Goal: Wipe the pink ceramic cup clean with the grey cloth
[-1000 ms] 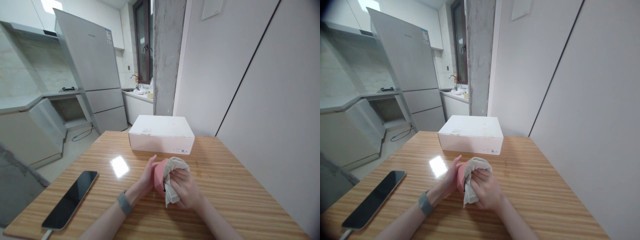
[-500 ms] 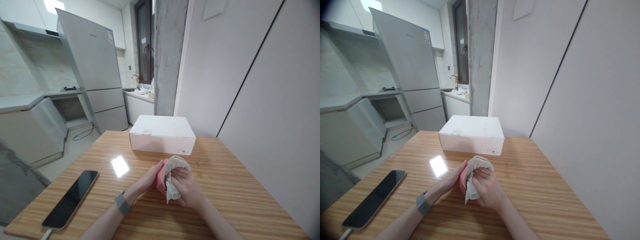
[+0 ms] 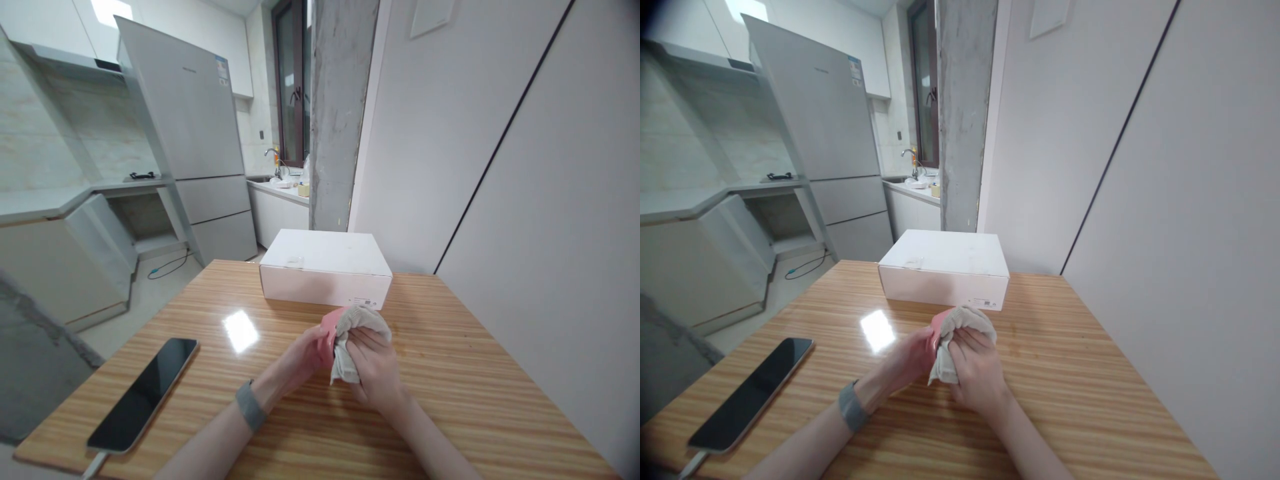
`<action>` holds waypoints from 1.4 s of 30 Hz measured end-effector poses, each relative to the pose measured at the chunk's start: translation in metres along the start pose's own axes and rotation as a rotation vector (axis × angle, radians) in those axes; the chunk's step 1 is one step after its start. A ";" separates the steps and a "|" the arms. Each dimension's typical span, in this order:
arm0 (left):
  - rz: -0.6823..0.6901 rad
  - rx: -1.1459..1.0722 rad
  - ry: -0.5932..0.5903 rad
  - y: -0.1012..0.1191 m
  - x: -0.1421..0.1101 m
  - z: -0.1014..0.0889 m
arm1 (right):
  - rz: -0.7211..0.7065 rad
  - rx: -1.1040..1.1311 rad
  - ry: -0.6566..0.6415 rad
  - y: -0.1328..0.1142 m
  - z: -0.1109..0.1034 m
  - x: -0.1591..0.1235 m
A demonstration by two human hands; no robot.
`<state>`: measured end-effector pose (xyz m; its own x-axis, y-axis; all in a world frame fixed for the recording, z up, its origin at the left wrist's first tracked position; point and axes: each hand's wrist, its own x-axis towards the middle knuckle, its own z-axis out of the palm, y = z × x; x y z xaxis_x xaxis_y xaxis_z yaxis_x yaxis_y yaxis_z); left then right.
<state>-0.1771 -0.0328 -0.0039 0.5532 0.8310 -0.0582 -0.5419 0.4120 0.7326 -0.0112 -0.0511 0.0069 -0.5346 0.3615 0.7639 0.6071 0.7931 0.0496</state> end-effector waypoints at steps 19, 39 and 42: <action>-0.008 0.355 0.151 0.015 -0.004 0.000 | -0.091 0.163 -0.104 -0.002 0.005 0.003; 0.094 0.354 0.112 0.017 -0.002 0.002 | -0.164 0.140 -0.109 -0.012 0.010 0.002; 0.116 0.336 0.159 0.012 -0.001 0.003 | -0.136 0.105 -0.125 -0.005 0.010 0.002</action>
<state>-0.1823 -0.0297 0.0067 0.3809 0.9234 -0.0467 -0.3435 0.1883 0.9201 -0.0211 -0.0500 0.0016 -0.6803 0.3000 0.6687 0.4629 0.8833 0.0747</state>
